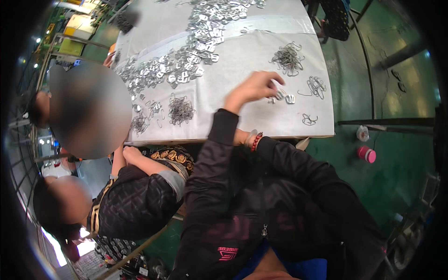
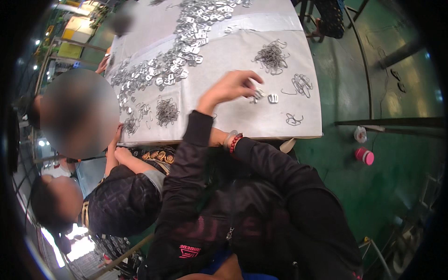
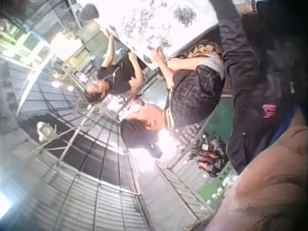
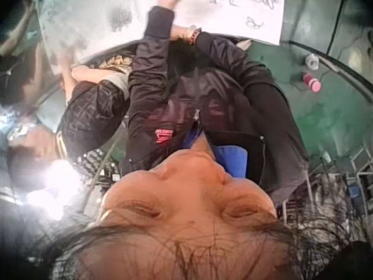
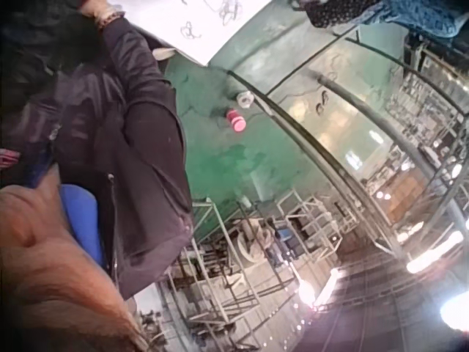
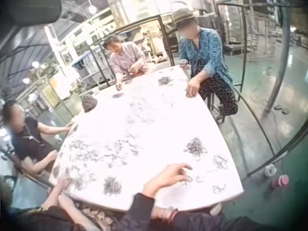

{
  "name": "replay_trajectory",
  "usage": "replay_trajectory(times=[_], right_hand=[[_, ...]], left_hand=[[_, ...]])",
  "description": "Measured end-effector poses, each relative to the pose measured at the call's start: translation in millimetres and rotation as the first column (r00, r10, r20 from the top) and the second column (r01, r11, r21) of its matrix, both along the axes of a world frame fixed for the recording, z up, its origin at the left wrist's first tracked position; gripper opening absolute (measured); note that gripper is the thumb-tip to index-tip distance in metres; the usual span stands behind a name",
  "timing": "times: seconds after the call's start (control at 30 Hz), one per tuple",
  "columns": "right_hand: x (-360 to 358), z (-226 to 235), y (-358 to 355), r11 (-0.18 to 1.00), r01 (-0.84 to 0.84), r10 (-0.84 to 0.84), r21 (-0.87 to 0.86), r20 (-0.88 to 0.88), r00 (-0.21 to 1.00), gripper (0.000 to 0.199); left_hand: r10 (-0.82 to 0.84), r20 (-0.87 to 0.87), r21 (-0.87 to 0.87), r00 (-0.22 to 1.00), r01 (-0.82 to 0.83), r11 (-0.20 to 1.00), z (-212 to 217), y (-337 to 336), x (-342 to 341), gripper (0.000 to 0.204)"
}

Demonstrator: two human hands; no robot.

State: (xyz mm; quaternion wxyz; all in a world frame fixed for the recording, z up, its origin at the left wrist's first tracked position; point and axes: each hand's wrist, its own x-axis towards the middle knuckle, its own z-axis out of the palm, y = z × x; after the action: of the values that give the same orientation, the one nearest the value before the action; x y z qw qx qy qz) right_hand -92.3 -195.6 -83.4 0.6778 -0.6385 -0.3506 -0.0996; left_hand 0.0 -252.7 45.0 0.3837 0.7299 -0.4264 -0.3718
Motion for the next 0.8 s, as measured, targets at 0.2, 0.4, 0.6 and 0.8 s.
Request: replay_trajectory(times=[0.2,0.4,0.6,0.8], right_hand=[[1.3,-5.0,2.0,0.943,-0.32,0.308,0.097,-0.622,0.72,0.015],[-7.2,15.5,-1.0,0.929,-0.278,0.37,0.245,-0.557,0.743,0.013],[-6.0,33.1,-4.6,0.953,-0.3,0.232,0.033,-0.718,0.656,0.015],[-6.8,37.8,-5.2,0.965,-0.26,0.203,0.032,-0.721,0.663,0.014]], left_hand=[[0.064,0.375,-0.046,0.925,-0.05,0.998,-31.8,-28.0,-46.2,0.025],[0.557,0.277,-0.433,0.783,-0.416,0.8,-5.1,51.4,-56.8,0.016],[0.746,0.578,-0.123,0.33,-0.869,0.48,5.3,204.5,4.5,0.018],[0.572,0.734,0.103,0.366,-0.893,0.439,-36.9,211.1,29.2,0.016]])
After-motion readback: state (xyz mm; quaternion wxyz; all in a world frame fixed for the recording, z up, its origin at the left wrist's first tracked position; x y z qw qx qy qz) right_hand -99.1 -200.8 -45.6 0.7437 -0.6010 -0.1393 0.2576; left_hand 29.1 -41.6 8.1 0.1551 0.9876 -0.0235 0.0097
